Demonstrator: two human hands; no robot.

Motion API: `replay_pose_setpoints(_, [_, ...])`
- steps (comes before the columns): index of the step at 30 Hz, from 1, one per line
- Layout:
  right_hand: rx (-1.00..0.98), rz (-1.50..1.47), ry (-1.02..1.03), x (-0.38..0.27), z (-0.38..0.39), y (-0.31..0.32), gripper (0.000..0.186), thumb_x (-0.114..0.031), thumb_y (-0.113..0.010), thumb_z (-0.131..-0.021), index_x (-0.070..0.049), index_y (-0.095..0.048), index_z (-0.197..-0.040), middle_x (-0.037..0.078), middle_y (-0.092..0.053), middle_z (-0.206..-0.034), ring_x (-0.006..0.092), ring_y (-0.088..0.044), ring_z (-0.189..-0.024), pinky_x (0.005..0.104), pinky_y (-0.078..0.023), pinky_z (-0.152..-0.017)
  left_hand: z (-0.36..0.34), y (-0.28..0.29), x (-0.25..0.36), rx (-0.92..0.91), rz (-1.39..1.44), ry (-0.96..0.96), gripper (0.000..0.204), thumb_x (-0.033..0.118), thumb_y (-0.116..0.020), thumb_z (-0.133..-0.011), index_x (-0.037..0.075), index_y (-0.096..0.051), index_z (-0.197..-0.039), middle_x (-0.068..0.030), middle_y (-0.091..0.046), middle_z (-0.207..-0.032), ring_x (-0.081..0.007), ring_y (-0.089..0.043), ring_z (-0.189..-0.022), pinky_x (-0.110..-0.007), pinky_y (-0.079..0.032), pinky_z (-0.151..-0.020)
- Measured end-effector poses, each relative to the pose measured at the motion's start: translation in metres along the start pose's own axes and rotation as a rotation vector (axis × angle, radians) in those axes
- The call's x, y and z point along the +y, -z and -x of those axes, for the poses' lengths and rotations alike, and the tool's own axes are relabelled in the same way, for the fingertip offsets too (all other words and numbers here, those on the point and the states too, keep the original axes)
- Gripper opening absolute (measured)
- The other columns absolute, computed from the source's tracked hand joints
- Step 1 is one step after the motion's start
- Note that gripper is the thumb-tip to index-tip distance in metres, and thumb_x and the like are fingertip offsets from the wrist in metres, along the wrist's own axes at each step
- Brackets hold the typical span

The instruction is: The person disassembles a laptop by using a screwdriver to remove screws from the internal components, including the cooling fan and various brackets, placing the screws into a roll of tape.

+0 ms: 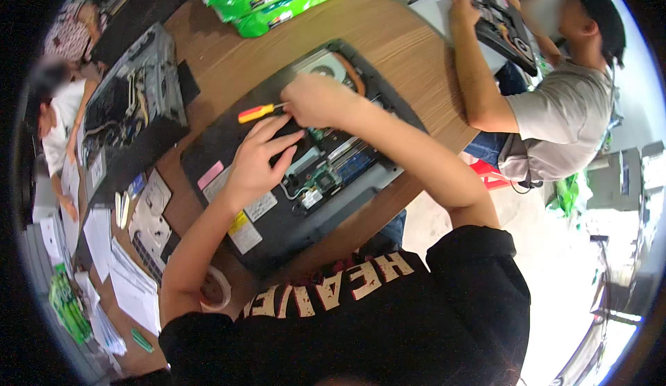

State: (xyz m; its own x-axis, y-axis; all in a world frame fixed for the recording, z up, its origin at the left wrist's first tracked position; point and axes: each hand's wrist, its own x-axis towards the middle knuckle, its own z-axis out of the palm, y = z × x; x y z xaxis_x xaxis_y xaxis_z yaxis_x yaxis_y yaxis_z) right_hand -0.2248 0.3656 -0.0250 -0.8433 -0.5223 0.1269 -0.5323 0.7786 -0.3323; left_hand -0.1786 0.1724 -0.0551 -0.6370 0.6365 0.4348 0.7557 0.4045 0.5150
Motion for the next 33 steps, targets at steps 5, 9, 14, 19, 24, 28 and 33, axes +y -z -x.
replay_pose_setpoints(5, [0.092, -0.147, 0.08, 0.013, 0.005, 0.0, 0.024, -0.018, -0.069, -0.083, 0.002, -0.061, -0.071, 0.021, -0.058, -0.061, 0.0367, -0.058, -0.057, 0.0411, -0.044, -0.055, 0.002, -0.001, 0.0, -0.003, -0.008, 0.011, 0.026, 0.009, -0.065, -0.082, 0.006, -0.071, -0.107, -0.018, -0.059, -0.126, -0.0343, -0.054, -0.116, -0.041, -0.043, -0.1])
replay_pose_setpoints(9, [-0.044, -0.217, -0.025, 0.009, 0.004, 0.014, 0.028, -0.025, -0.07, -0.084, 0.001, -0.065, -0.075, 0.018, -0.06, -0.061, 0.0317, -0.061, -0.059, 0.0388, -0.047, -0.058, 0.005, -0.004, -0.005, -0.003, -0.012, 0.003, 0.026, 0.009, -0.065, -0.081, 0.006, -0.071, -0.107, -0.0175, -0.058, -0.127, -0.0341, -0.053, -0.117, -0.041, -0.043, -0.1])
replay_pose_setpoints(14, [-0.011, -0.248, 0.009, 0.019, 0.005, 0.013, 0.029, -0.026, -0.07, -0.085, 0.0, -0.064, -0.074, 0.011, -0.057, -0.057, 0.0199, -0.054, -0.053, 0.0331, -0.043, -0.053, 0.003, -0.003, -0.004, 0.002, -0.017, -0.014, 0.026, 0.008, -0.066, -0.081, 0.006, -0.071, -0.106, -0.0177, -0.058, -0.125, -0.0346, -0.053, -0.116, -0.042, -0.044, -0.099])
replay_pose_setpoints(19, [0.119, -0.476, -0.075, 0.029, 0.011, 0.013, 0.023, -0.019, -0.065, -0.091, 0.0, -0.058, -0.083, 0.001, -0.051, -0.065, 0.0069, -0.046, -0.062, 0.0253, -0.039, -0.055, 0.003, -0.004, -0.005, 0.016, -0.01, -0.024, 0.026, 0.007, -0.066, -0.08, 0.006, -0.071, -0.106, -0.0176, -0.058, -0.126, -0.0347, -0.054, -0.115, -0.042, -0.044, -0.098])
replay_pose_setpoints(24, [0.195, -0.801, -0.12, 0.025, 0.018, 0.023, 0.017, -0.017, -0.058, -0.096, 0.0, -0.062, -0.092, -0.001, -0.058, -0.083, 0.0076, -0.053, -0.076, 0.0232, -0.045, -0.069, 0.004, -0.005, -0.005, 0.032, -0.009, -0.033, 0.027, 0.006, -0.066, -0.079, 0.006, -0.07, -0.106, -0.0172, -0.058, -0.125, -0.0349, -0.055, -0.114, -0.042, -0.045, -0.098])
replay_pose_setpoints(28, [0.468, -1.042, -0.08, 0.004, 0.02, 0.016, 0.017, -0.016, -0.062, -0.094, -0.001, -0.068, -0.096, 0.001, -0.064, -0.086, 0.0078, -0.06, -0.085, 0.0227, -0.047, -0.076, 0.005, -0.005, -0.004, 0.073, -0.025, -0.065, 0.026, 0.006, -0.068, -0.078, 0.004, -0.069, -0.104, -0.014, -0.061, -0.113, -0.0317, -0.057, -0.107, -0.041, -0.047, -0.093])
replay_pose_setpoints(33, [0.465, -1.06, -0.098, -0.003, 0.028, 0.008, 0.009, -0.006, -0.064, -0.091, 0.001, -0.063, -0.097, 0.004, -0.067, -0.09, 0.0096, -0.064, -0.082, 0.0228, -0.052, -0.074, 0.002, 0.001, 0.006, 0.137, -0.117, -0.123, 0.021, 0.005, -0.069, -0.075, 0.005, -0.068, -0.097, -0.008, -0.06, -0.097, -0.0262, -0.058, -0.094, -0.039, -0.048, -0.079])
